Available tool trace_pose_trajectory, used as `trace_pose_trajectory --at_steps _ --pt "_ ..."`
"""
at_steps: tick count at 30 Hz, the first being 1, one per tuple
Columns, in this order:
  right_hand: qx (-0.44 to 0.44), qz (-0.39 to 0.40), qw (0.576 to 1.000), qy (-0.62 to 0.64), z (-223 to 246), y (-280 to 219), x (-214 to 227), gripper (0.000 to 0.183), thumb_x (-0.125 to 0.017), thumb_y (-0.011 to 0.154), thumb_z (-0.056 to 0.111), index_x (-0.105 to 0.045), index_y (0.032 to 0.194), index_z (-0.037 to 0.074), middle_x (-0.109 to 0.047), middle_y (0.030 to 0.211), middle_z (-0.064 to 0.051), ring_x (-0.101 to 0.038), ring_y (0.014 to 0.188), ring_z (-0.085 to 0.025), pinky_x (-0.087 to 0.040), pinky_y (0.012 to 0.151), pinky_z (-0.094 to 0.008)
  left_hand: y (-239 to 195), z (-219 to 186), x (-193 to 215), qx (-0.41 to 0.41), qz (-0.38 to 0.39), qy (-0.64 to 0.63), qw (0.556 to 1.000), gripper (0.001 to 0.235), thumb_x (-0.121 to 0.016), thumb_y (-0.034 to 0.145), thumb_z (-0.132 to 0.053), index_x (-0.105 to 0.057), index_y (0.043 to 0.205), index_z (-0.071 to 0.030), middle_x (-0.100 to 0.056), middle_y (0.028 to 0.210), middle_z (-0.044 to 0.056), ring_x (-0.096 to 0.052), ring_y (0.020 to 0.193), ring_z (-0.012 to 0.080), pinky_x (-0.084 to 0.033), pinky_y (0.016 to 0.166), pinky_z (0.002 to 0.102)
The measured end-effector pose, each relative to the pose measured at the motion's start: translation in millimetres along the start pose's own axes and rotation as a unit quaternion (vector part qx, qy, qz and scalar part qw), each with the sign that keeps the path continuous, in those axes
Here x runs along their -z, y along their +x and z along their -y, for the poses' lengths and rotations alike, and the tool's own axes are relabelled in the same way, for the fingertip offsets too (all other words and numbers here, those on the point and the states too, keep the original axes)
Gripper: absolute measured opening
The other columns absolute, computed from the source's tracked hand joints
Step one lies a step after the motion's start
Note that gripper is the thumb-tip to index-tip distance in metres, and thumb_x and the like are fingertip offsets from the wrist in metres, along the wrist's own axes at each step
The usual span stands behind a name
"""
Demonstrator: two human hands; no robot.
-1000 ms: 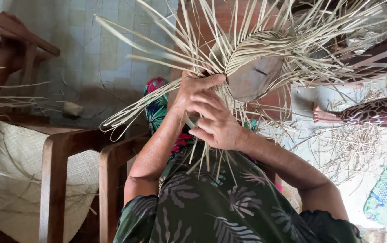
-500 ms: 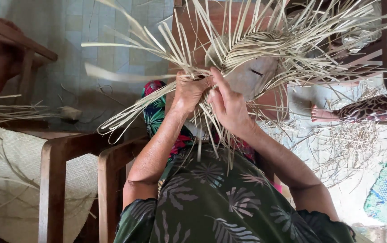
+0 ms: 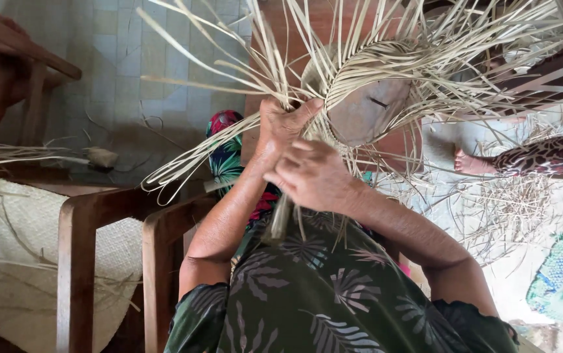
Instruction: Weaving a hat from dried palm leaf strips using a wooden mold.
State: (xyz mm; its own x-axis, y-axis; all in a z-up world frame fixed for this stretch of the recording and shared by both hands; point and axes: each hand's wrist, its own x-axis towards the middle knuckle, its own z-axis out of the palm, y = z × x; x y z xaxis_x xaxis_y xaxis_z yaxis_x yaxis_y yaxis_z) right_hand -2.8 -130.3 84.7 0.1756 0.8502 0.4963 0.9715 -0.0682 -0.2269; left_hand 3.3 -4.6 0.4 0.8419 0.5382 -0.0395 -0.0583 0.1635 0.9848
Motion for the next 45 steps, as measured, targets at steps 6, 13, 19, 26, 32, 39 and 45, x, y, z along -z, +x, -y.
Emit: trace_pose_trajectory --at_steps 6,13,19,26,32,39,45 --pt "0.03 -0.046 0.995 0.078 11.1 11.2 -12.2 0.028 -0.066 0.098 0.027 -0.06 0.078 0.008 -0.056 0.072 -0.007 -0.062 0.07 -0.026 -0.049 0.058 -0.038 -20.5 19.8 10.6 -0.06 -0.042 0.152 0.986 0.021 -0.087 0.084 -0.014 -0.077 0.085 0.004 -0.065 0.062 0.021 -0.06 0.056 0.0135 -0.051 0.055 0.026" --pt "0.048 -0.032 0.997 0.057 22.0 11.5 -40.7 0.026 -0.06 0.1 0.028 -0.058 0.081 0.01 -0.052 0.072 -0.009 -0.059 0.071 -0.028 -0.048 0.061 -0.039 -23.7 27.9 24.8 0.042 0.047 0.033 0.997 0.016 -0.087 0.083 -0.012 -0.078 0.092 -0.002 -0.072 0.077 0.012 -0.066 0.069 0.0112 -0.052 0.066 0.024" --pt "0.044 0.011 0.999 0.017 14.9 6.1 -66.4 0.029 -0.063 0.098 0.031 -0.063 0.081 0.007 -0.056 0.071 -0.011 -0.059 0.073 -0.029 -0.049 0.065 -0.04 -6.8 30.6 50.8 0.119 0.121 -0.061 0.984 0.017 -0.087 0.083 -0.011 -0.079 0.098 -0.006 -0.077 0.089 0.005 -0.071 0.079 0.0093 -0.053 0.074 0.022" --pt "-0.048 -0.036 0.984 0.165 20.4 9.2 -36.0 0.026 -0.069 0.097 0.02 -0.07 0.119 0.007 -0.067 0.088 -0.017 -0.068 0.083 -0.04 -0.058 0.069 -0.05 -7.3 -30.1 61.7 0.145 0.174 -0.1 0.969 0.016 -0.089 0.079 -0.006 -0.08 0.092 -0.011 -0.08 0.094 0.0 -0.073 0.088 0.0073 -0.055 0.083 0.023" --pt "-0.243 -0.188 0.926 0.221 -74.3 -32.2 -4.9 0.03 -0.069 0.099 -0.007 -0.066 0.127 0.003 -0.067 0.089 -0.012 -0.06 0.075 -0.02 -0.053 0.062 -0.03 -7.0 -9.5 57.4 0.021 0.188 -0.121 0.975 0.011 -0.084 0.087 -0.006 -0.078 0.095 -0.002 -0.072 0.076 0.011 -0.068 0.073 0.0132 -0.058 0.071 0.027" --pt "-0.247 -0.187 0.913 0.265 -82.7 -35.1 -15.5 0.043 -0.083 0.088 -0.009 -0.066 0.125 0.006 -0.06 0.077 -0.005 -0.05 0.062 -0.014 -0.047 0.056 -0.026 -16.0 -19.4 69.6 0.049 0.212 -0.144 0.965 0.022 -0.084 0.082 0.004 -0.08 0.101 -0.004 -0.078 0.091 0.008 -0.072 0.083 0.0101 -0.06 0.075 0.023" --pt "-0.257 -0.184 0.917 0.245 -75.7 -31.7 -13.0 0.047 -0.085 0.086 -0.009 -0.065 0.124 0.008 -0.055 0.08 -0.005 -0.053 0.065 -0.015 -0.049 0.057 -0.027 -26.0 -28.6 62.1 0.086 0.169 -0.166 0.968 0.022 -0.084 0.082 0.006 -0.079 0.101 -0.004 -0.077 0.088 0.008 -0.073 0.077 0.0114 -0.062 0.075 0.023"
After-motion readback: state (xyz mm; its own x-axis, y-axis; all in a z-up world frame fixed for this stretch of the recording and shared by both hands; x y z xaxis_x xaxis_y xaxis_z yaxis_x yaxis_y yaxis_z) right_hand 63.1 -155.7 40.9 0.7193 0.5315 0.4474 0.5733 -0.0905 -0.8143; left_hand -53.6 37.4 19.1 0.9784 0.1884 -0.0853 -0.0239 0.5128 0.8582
